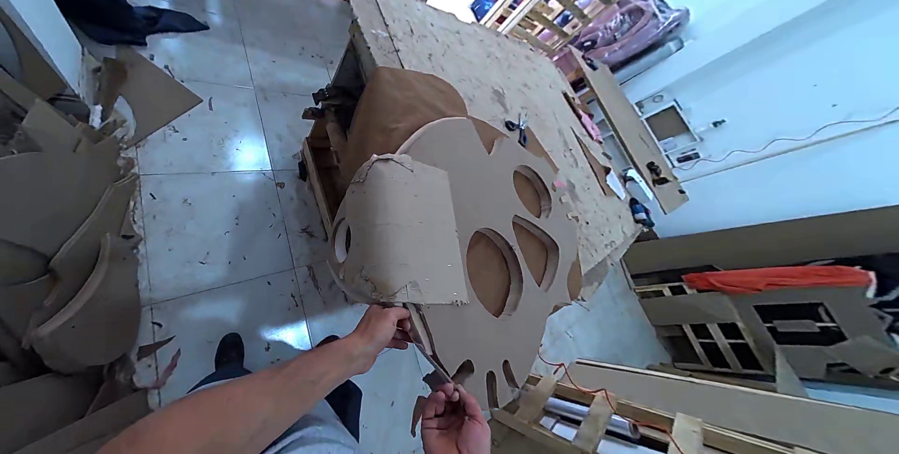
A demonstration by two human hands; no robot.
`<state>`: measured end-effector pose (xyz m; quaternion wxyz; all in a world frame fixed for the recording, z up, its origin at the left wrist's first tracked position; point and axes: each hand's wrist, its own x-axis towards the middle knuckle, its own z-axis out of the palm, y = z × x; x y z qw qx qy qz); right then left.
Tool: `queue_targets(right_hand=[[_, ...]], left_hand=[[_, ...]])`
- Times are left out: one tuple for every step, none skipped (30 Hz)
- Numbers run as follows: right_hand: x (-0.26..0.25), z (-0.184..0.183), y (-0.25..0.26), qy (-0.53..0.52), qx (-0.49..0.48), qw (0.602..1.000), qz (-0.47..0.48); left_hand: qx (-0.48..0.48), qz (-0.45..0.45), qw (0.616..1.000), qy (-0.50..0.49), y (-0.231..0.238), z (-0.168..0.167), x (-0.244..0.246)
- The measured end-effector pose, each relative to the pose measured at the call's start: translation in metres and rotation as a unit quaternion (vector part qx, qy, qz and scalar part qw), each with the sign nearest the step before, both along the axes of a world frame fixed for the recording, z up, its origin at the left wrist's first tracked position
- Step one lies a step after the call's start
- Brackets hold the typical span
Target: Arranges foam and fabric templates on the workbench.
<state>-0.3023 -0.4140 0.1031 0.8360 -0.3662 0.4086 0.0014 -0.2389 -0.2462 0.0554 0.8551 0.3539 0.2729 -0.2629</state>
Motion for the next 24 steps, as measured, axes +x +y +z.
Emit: queue_targets(right_hand=[[-0.001, 0.000, 0.000, 0.000, -0.004, 1.000, -0.002], [-0.001, -0.001, 0.001, -0.001, -0.005, 1.000, -0.004], [-0.001, -0.001, 0.001, -0.002, -0.006, 1.000, -0.008], [-0.002, -0.001, 0.001, -0.002, -0.007, 1.000, -0.010], [-0.002, -0.001, 0.001, -0.001, -0.007, 1.000, -0.012], [-0.003, -0.001, 0.001, 0.000, -0.004, 1.000, -0.013], [-0.003, -0.002, 0.000, 0.000, 0.000, 1.000, -0.014], [-0.003, -0.002, 0.000, 0.001, 0.004, 1.000, -0.016], [-0.004, -0.002, 0.000, 0.001, 0.004, 1.000, -0.017], [-0.004, -0.002, 0.000, 0.002, 0.005, 1.000, -0.015], [-0.004, -0.003, 0.000, 0.003, 0.005, 1.000, -0.010], [-0.004, -0.003, 0.001, 0.008, 0.002, 1.000, -0.004], [-0.004, -0.004, 0.002, 0.014, -0.007, 1.000, 0.000], [-0.003, -0.006, 0.004, 0.023, -0.026, 0.999, -0.001], [-0.004, -0.007, 0.005, 0.033, -0.055, 0.998, -0.006], [-0.004, -0.009, 0.005, 0.039, -0.084, 0.996, -0.012], [-0.004, -0.012, 0.005, 0.041, -0.095, 0.994, -0.023], [-0.005, -0.016, 0.004, 0.036, -0.089, 0.994, -0.043], [-0.005, -0.020, 0.004, 0.030, -0.074, 0.995, -0.065], [-0.005, -0.023, 0.003, 0.020, -0.052, 0.995, -0.084], [-0.006, -0.026, 0.003, 0.006, -0.027, 0.994, -0.104], [-0.007, -0.028, 0.002, -0.008, -0.001, 0.992, -0.124], [-0.008, -0.030, 0.002, -0.020, 0.021, 0.989, -0.144], [-0.009, -0.030, 0.000, -0.031, 0.039, 0.985, -0.166]], left_hand=[[-0.012, 0.009, 1.000, 0.001, 0.000, -0.001, -0.002], [-0.022, 0.017, 1.000, 0.002, 0.000, -0.003, -0.004], [-0.026, 0.025, 0.999, 0.005, -0.001, -0.004, -0.005], [-0.031, 0.032, 0.999, 0.008, -0.002, -0.004, -0.007], [-0.036, 0.039, 0.999, 0.010, -0.003, -0.004, -0.008], [-0.040, 0.044, 0.998, 0.012, -0.005, -0.004, -0.009], [-0.045, 0.046, 0.998, 0.014, -0.005, -0.004, -0.010], [-0.051, 0.043, 0.998, 0.013, -0.005, -0.003, -0.010], [-0.056, 0.032, 0.998, 0.010, -0.006, -0.003, -0.009], [-0.060, 0.010, 0.998, 0.003, -0.006, -0.002, -0.009], [-0.062, -0.018, 0.998, -0.007, -0.006, -0.002, -0.009], [-0.060, -0.047, 0.997, -0.016, -0.008, -0.001, -0.009], [-0.057, -0.074, 0.995, -0.023, -0.010, -0.001, -0.010], [-0.050, -0.098, 0.993, -0.029, -0.013, 0.000, -0.011], [-0.042, -0.119, 0.991, -0.034, -0.017, 0.000, -0.013], [-0.033, -0.132, 0.990, -0.038, -0.023, 0.000, -0.014], [-0.021, -0.139, 0.989, -0.039, -0.028, 0.000, -0.016], [-0.007, -0.138, 0.990, -0.035, -0.032, 0.001, -0.017], [0.004, -0.129, 0.991, -0.028, -0.036, 0.001, -0.016], [0.010, -0.114, 0.993, -0.021, -0.038, 0.000, -0.015], [0.011, -0.099, 0.995, -0.017, -0.039, 0.001, -0.012], [0.011, -0.081, 0.997, -0.012, -0.042, 0.001, -0.009], [0.012, -0.064, 0.998, -0.004, -0.044, 0.001, -0.006], [0.012, -0.051, 0.999, 0.004, -0.046, 0.001, -0.004]])
